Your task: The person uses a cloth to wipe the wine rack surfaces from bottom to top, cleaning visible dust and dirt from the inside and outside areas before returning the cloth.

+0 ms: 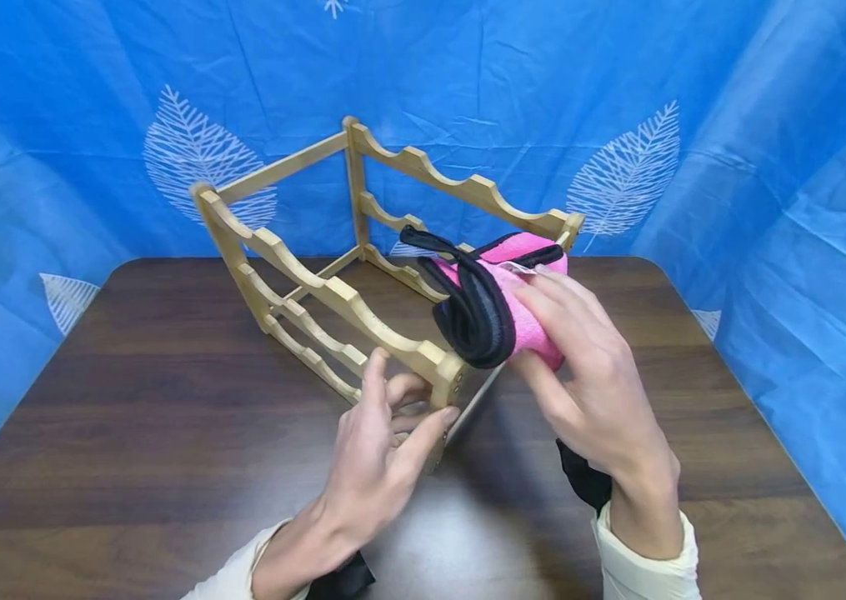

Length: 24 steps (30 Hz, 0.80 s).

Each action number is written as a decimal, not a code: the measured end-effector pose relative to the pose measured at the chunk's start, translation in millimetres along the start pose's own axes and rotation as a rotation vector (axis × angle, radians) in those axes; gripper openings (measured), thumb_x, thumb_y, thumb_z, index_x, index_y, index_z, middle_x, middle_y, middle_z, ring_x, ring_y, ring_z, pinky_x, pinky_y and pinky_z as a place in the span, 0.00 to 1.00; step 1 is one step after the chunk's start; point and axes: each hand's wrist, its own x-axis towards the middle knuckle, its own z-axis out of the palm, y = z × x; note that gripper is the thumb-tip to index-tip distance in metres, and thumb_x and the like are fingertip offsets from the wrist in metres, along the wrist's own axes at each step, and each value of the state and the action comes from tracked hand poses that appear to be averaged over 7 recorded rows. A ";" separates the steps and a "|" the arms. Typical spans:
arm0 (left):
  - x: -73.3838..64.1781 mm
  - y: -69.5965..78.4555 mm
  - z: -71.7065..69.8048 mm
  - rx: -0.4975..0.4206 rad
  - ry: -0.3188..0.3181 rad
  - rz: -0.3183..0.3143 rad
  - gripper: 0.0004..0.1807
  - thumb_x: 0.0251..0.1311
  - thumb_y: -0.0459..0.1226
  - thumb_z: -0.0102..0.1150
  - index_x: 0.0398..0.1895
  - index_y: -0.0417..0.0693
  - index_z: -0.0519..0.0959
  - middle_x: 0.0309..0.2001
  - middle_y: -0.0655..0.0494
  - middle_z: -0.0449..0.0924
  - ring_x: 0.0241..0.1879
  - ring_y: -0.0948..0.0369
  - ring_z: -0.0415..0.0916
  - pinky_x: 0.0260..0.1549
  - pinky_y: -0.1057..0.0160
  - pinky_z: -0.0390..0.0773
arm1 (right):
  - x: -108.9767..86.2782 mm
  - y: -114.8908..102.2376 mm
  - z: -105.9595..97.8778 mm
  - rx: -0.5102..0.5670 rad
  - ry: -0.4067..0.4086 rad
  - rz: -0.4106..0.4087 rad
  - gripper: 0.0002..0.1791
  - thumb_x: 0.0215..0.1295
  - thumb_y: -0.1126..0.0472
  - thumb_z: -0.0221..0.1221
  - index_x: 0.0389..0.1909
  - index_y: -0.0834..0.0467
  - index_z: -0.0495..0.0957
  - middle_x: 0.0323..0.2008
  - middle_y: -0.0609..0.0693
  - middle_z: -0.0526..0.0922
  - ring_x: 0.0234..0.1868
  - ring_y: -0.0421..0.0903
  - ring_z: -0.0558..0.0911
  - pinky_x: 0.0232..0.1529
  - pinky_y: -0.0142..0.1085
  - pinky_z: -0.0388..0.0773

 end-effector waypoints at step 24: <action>0.9 6.8 -1.9 -0.090 0.099 -0.088 0.61 0.57 0.28 0.69 0.77 0.41 0.29 0.41 0.50 0.87 0.38 0.61 0.85 0.39 0.63 0.83 | -2.3 0.0 5.7 -0.051 -0.017 0.012 0.33 0.51 0.73 0.69 0.62 0.61 0.76 0.62 0.61 0.75 0.67 0.58 0.68 0.66 0.53 0.63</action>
